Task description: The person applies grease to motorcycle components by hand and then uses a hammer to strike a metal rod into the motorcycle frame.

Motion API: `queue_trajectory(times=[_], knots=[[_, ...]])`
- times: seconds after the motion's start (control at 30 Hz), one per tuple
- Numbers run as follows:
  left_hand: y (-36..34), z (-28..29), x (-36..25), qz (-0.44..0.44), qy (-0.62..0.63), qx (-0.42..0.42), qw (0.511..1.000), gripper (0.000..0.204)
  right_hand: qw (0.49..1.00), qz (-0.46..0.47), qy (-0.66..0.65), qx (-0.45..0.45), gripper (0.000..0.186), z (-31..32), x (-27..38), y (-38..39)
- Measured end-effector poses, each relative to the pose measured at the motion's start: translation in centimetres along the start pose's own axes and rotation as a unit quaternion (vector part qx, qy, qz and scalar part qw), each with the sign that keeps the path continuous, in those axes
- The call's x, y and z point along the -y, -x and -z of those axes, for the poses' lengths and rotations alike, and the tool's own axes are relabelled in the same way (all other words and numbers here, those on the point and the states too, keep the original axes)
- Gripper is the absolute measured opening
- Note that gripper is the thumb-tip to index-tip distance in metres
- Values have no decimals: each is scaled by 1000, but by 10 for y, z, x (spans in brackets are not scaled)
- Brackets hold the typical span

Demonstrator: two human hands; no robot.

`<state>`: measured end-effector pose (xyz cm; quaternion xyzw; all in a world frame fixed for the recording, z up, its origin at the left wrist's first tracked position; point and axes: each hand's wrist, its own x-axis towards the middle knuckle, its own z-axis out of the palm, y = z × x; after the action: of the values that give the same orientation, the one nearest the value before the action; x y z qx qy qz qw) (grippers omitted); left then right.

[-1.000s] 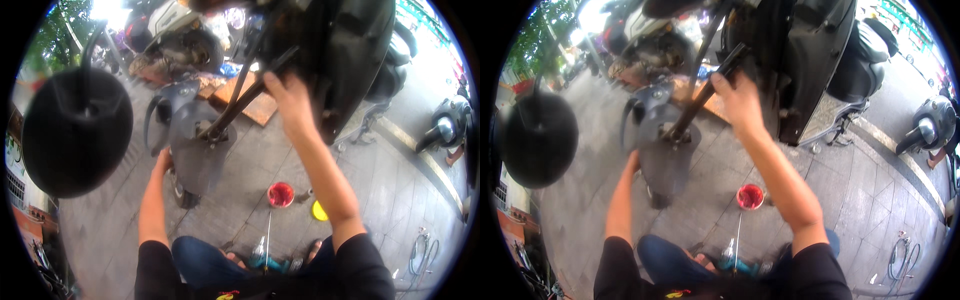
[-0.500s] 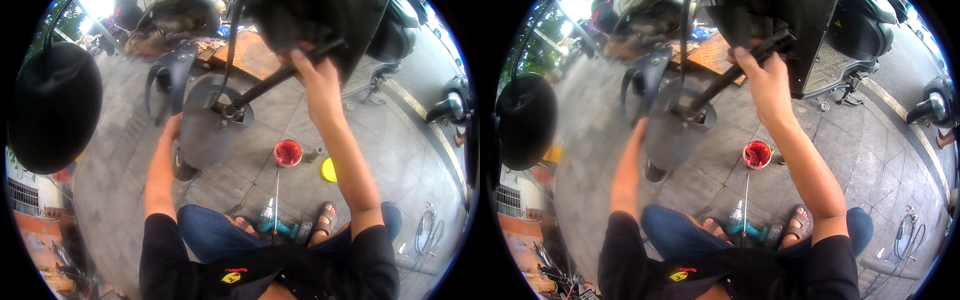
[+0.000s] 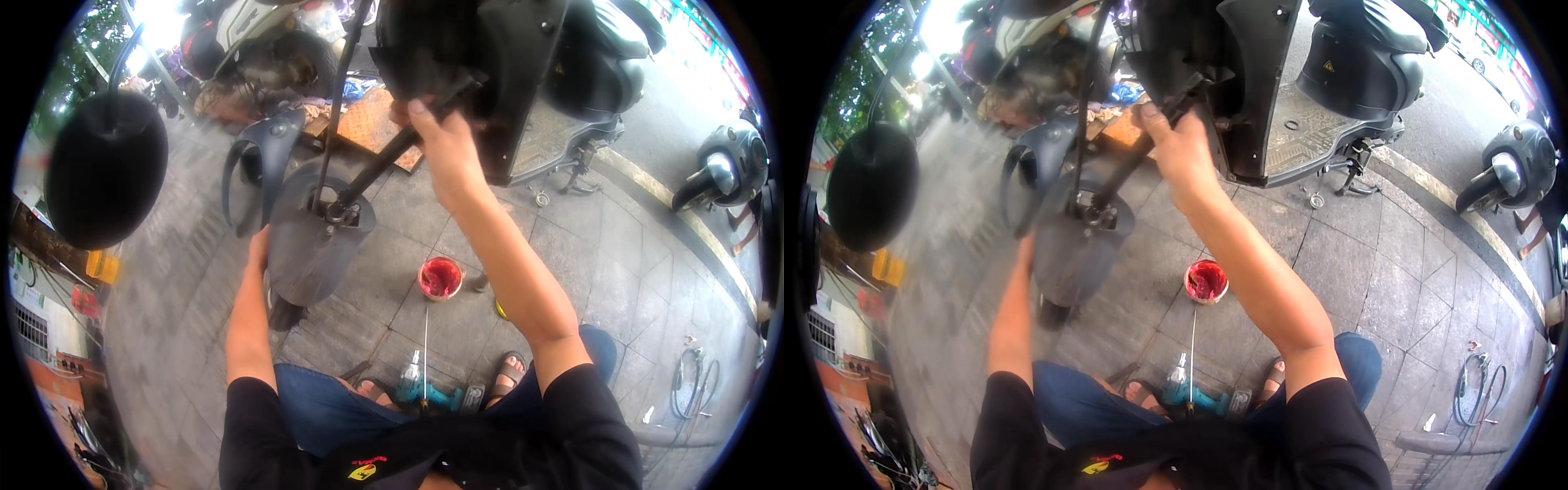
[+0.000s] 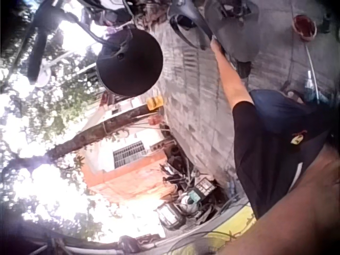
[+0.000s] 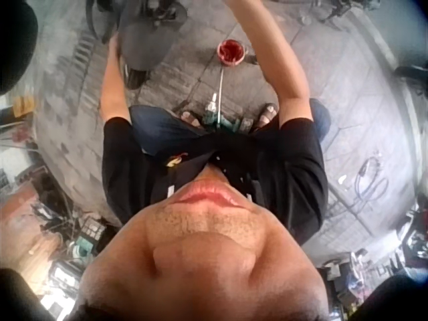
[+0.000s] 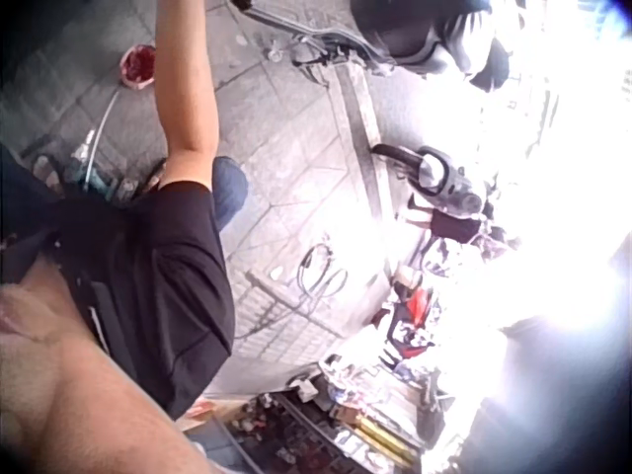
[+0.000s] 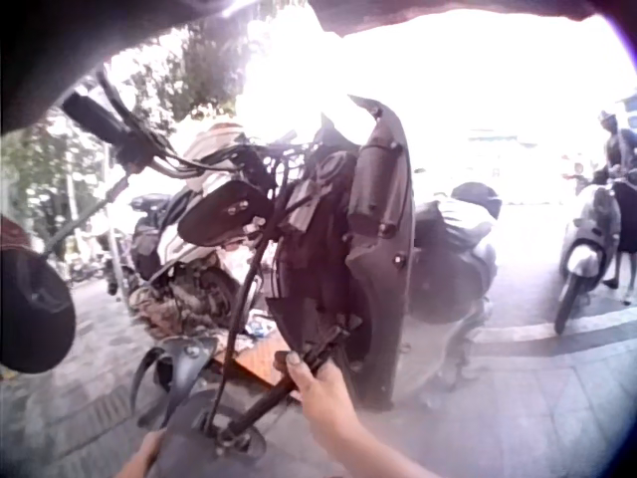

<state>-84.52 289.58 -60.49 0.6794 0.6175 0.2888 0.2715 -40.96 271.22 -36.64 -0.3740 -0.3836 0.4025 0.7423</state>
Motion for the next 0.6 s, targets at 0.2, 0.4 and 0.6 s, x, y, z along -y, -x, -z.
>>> queue_trajectory(times=[0.2, 0.4, 0.6], knots=[[-3, 4, 16, -51, -47, -19, 997, 30, 999, -38, -31, -1, 34, 1, -18, -31], [1, -17, -11, -52, -253, -41, 965, 32, 997, -42, -36, -48, 45, 15, -42, -53], [-3, -20, -28, -33, -281, -56, 958, 28, 996, -17, 5, -92, 34, 25, -50, -71]])
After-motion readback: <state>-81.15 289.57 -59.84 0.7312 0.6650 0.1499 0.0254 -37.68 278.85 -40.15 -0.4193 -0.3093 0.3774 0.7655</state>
